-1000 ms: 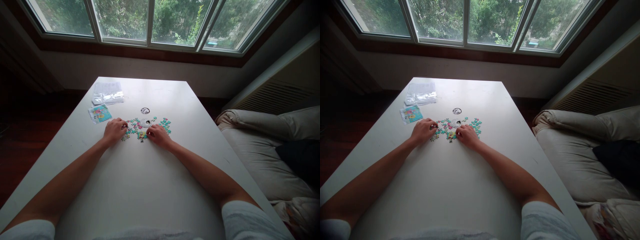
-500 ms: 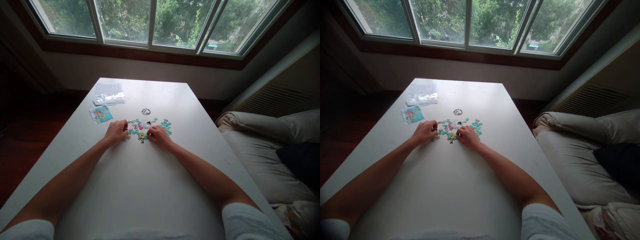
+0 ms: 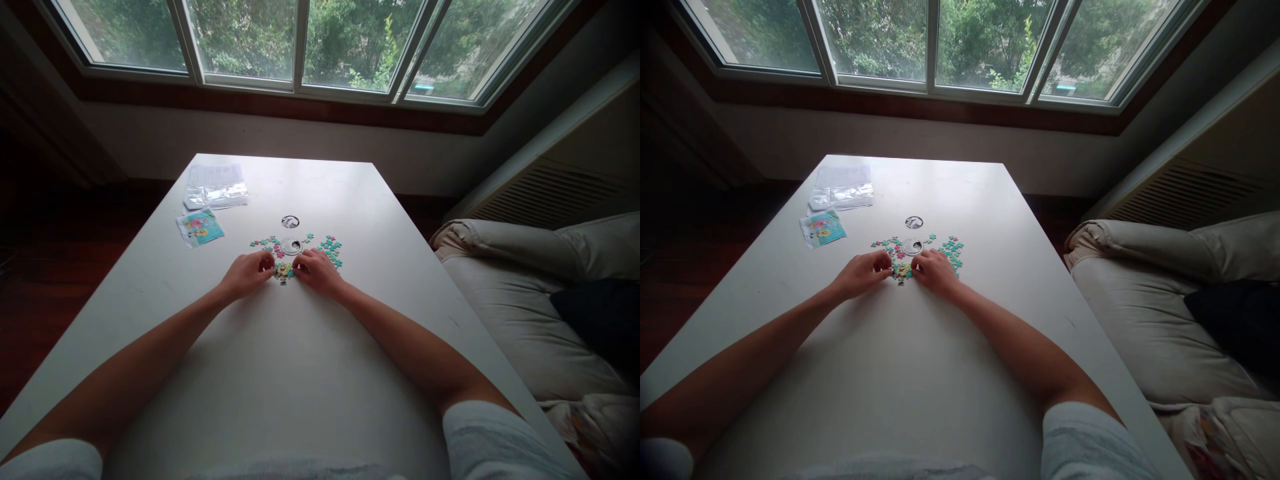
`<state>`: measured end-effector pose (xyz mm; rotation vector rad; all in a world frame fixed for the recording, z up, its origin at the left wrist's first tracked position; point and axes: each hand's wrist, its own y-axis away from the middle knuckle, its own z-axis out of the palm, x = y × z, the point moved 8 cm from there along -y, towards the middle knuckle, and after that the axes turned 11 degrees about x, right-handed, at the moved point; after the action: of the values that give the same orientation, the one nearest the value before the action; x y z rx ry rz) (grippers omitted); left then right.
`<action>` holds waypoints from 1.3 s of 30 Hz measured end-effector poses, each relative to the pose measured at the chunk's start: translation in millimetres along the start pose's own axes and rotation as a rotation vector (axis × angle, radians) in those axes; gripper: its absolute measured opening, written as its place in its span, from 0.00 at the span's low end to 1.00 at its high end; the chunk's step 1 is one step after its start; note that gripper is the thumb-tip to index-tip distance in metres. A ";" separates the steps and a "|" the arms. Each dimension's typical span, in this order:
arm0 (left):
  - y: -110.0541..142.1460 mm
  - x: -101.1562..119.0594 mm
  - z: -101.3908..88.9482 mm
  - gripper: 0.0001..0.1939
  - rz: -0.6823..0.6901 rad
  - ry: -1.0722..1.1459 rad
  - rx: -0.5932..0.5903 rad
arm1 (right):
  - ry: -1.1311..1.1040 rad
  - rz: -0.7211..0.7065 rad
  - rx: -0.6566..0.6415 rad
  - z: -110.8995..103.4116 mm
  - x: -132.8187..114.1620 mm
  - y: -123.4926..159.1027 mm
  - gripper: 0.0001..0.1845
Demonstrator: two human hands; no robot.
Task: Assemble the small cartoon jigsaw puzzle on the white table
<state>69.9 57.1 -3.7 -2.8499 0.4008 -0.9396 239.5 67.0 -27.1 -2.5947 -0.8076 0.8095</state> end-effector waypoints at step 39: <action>26.6 47.4 12.2 0.11 0.382 -0.438 -0.006 | 0.023 0.002 -0.014 0.6 -0.4 -0.6 0.03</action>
<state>108.1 18.4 8.3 -2.7253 0.8443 -0.2388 238.7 67.3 -27.2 -2.6128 -0.8071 0.7762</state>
